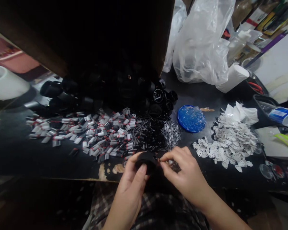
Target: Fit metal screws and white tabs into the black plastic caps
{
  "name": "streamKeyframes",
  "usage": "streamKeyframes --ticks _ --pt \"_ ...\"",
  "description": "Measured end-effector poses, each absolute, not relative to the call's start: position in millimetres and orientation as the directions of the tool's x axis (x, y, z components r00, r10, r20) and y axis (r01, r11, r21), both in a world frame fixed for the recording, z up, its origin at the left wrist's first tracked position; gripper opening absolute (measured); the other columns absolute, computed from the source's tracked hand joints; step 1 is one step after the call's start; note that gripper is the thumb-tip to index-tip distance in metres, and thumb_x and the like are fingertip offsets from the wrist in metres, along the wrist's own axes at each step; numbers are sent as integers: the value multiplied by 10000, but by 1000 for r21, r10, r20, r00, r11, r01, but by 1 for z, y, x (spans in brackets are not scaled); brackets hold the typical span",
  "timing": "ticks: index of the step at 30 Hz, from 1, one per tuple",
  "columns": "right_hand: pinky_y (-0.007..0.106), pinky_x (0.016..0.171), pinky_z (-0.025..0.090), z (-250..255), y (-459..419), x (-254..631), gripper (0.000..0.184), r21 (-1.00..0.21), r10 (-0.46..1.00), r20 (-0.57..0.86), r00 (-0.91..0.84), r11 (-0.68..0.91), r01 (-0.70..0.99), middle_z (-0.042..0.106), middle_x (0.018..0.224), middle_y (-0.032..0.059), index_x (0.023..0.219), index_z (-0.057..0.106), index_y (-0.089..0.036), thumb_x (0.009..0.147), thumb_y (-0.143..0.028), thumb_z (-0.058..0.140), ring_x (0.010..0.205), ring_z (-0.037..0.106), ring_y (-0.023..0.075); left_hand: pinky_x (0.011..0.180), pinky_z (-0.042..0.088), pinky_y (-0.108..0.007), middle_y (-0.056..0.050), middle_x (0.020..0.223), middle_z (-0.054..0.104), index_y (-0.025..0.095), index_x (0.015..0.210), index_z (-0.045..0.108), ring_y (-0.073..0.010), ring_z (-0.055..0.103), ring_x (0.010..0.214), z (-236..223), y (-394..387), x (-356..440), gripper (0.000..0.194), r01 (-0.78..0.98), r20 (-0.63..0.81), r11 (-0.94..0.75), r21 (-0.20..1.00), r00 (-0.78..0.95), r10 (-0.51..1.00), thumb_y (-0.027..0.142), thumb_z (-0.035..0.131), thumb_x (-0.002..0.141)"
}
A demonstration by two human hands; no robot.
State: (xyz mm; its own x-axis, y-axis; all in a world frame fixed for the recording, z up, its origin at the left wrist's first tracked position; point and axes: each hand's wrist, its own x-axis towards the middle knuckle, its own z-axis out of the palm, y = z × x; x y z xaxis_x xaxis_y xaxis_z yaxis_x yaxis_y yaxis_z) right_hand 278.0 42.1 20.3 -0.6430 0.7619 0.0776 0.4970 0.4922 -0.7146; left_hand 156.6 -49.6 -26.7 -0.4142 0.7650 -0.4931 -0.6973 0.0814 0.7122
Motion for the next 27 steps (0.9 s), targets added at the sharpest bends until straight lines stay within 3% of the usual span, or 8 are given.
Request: streamKeyframes --ticks 3,6,11,16,24,27 --pt "301 728 335 22 42 279 82 -722 758 81 -647 492 487 633 779 -15 798 633 -200 859 -156 601 718 517 136 820 517 -174 42 1015 697 322 1049 666 -124 643 953 -26 -52 155 209 -711 -487 90 697 -378 787 322 672 841" --pt "307 729 342 23 42 279 70 -732 734 183 -654 546 408 635 762 -9 814 636 -189 845 -133 608 705 537 133 888 511 -221 31 1076 699 338 1107 656 -147 638 1021 -22 -54 157 278 -748 -507 106 655 -332 795 342 681 831" --pt "333 713 318 17 40 278 105 -620 701 294 -650 657 429 631 718 4 799 658 -172 835 -93 600 664 546 136 957 485 -287 26 1060 714 355 1112 655 -178 631 1071 -23 -56 162 324 -749 -528 186 636 -246 813 314 723 798" --pt "331 706 301 13 40 278 103 -550 661 348 -665 718 427 600 682 -12 810 652 -168 837 -85 598 651 533 128 964 469 -278 19 1078 720 345 1124 636 -169 628 1078 -27 -55 161 291 -700 -469 200 686 -215 856 287 677 842" --pt "337 693 267 22 43 284 165 -445 553 201 -809 787 427 586 674 2 770 627 -162 884 -134 511 650 475 142 832 518 -241 13 887 730 292 1072 667 -144 668 860 -30 -55 162 267 -644 -464 203 738 -265 845 264 711 809" --pt "336 697 264 25 44 285 185 -452 564 164 -810 772 446 580 675 3 749 609 -161 882 -124 487 649 474 139 869 506 -258 -13 977 738 279 1057 673 -167 668 937 -26 -52 156 247 -587 -439 235 774 -231 868 254 704 813"
